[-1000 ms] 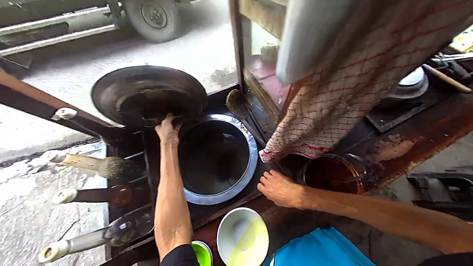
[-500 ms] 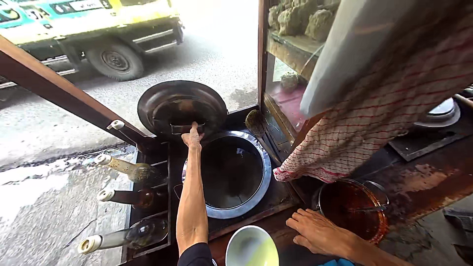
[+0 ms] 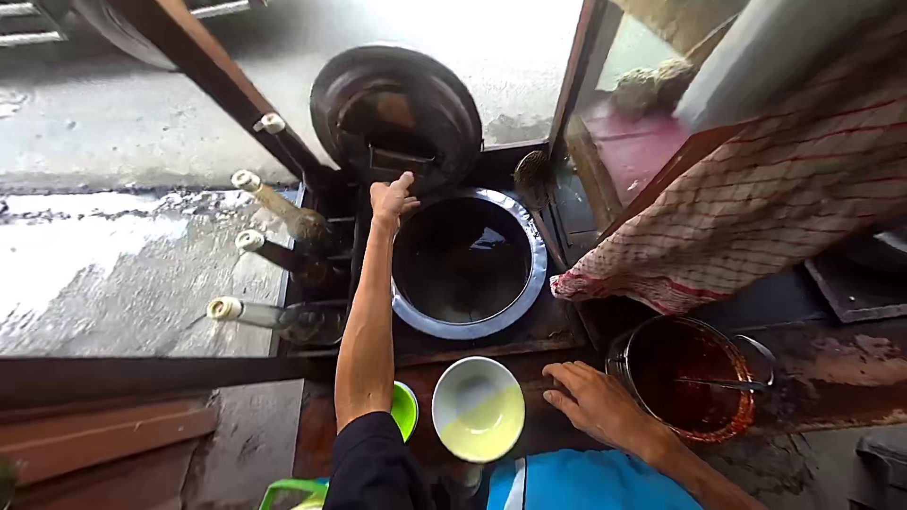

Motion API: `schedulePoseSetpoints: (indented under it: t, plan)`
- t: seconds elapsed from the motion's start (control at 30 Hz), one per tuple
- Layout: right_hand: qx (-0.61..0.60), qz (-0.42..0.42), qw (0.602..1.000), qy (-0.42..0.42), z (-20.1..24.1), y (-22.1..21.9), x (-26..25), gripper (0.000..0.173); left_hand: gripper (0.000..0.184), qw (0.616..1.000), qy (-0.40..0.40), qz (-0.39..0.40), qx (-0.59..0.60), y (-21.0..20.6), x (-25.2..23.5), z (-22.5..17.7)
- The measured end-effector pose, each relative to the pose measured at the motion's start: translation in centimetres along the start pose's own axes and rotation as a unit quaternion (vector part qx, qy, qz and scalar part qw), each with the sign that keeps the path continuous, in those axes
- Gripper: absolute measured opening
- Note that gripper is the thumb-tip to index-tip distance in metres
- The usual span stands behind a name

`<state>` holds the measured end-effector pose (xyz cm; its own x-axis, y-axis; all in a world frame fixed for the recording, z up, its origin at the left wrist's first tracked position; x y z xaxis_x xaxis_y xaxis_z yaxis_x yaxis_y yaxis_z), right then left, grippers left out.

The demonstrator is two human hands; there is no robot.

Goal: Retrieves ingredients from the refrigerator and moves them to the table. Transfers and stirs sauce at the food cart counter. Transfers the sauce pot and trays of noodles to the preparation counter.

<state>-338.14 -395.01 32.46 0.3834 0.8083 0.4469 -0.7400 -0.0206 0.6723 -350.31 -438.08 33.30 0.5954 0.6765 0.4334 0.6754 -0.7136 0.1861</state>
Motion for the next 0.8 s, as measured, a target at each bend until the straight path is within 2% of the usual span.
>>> schedulePoseSetpoints:
  t: [0.1, 0.2, 0.27, 0.33, 0.4, 0.47, 0.53, 0.57, 0.67, 0.8]
  plan:
    - [-0.013, 0.003, 1.0, 0.012, 0.2, -1.5, 0.3, 0.041, 0.044, 0.982, -0.039, 0.097, -0.155, 2.8, 5.8, 0.1]
    - [-0.017, -0.013, 0.999, 0.03, 0.0, -2.4, 0.9, 0.039, 0.038, 0.93, -0.032, 0.129, -0.343, 6.7, 12.4, 1.3]
    - [-0.016, -0.017, 0.999, 0.044, -0.5, -2.5, 1.4, 0.039, 0.035, 0.869, 0.009, 0.111, -0.482, 9.1, 15.2, 3.4]
    - [-0.013, -0.013, 0.998, 0.056, -1.1, -2.4, 1.8, 0.039, 0.035, 0.787, 0.074, 0.06, -0.61, 10.7, 17.8, 6.2]
    - [-0.008, -0.007, 0.998, 0.062, -1.5, -2.0, 2.2, 0.039, 0.038, 0.704, 0.143, 0.017, -0.695, 11.5, 19.8, 10.1]
    - [-0.004, 0.002, 0.998, 0.061, -1.8, -1.6, 2.6, 0.04, 0.044, 0.652, 0.201, 0.018, -0.731, 11.6, 21.4, 13.5]
    - [-0.006, 0.009, 0.998, 0.061, -1.9, -1.4, 2.8, 0.04, 0.051, 0.636, 0.238, 0.035, -0.733, 11.7, 22.6, 15.6]
    - [-0.007, 0.01, 0.998, 0.063, -2.0, -1.4, 3.0, 0.04, 0.048, 0.639, 0.243, 0.035, -0.728, 12.0, 22.8, 16.5]
    - [-0.015, 0.019, 0.998, 0.066, -2.3, -1.5, 3.3, 0.039, 0.039, 0.683, 0.231, 0.03, -0.692, 13.3, 22.9, 18.5]
    - [-0.027, 0.009, 0.997, 0.07, -2.9, -1.0, 3.9, 0.038, 0.036, 0.702, 0.205, 0.019, -0.682, 14.2, 23.4, 19.2]
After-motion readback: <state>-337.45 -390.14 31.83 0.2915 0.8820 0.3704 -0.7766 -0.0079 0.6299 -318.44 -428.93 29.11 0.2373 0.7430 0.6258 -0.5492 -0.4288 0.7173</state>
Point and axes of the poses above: each hand's wrist, its own x-axis away from the middle knuckle, its own y-axis out of the back of the hand, z = x × y, the point moved 1 cm from there along -x, towards the middle knuckle, and after that the axes turned 8 degrees about y, right-handed, at the moved point
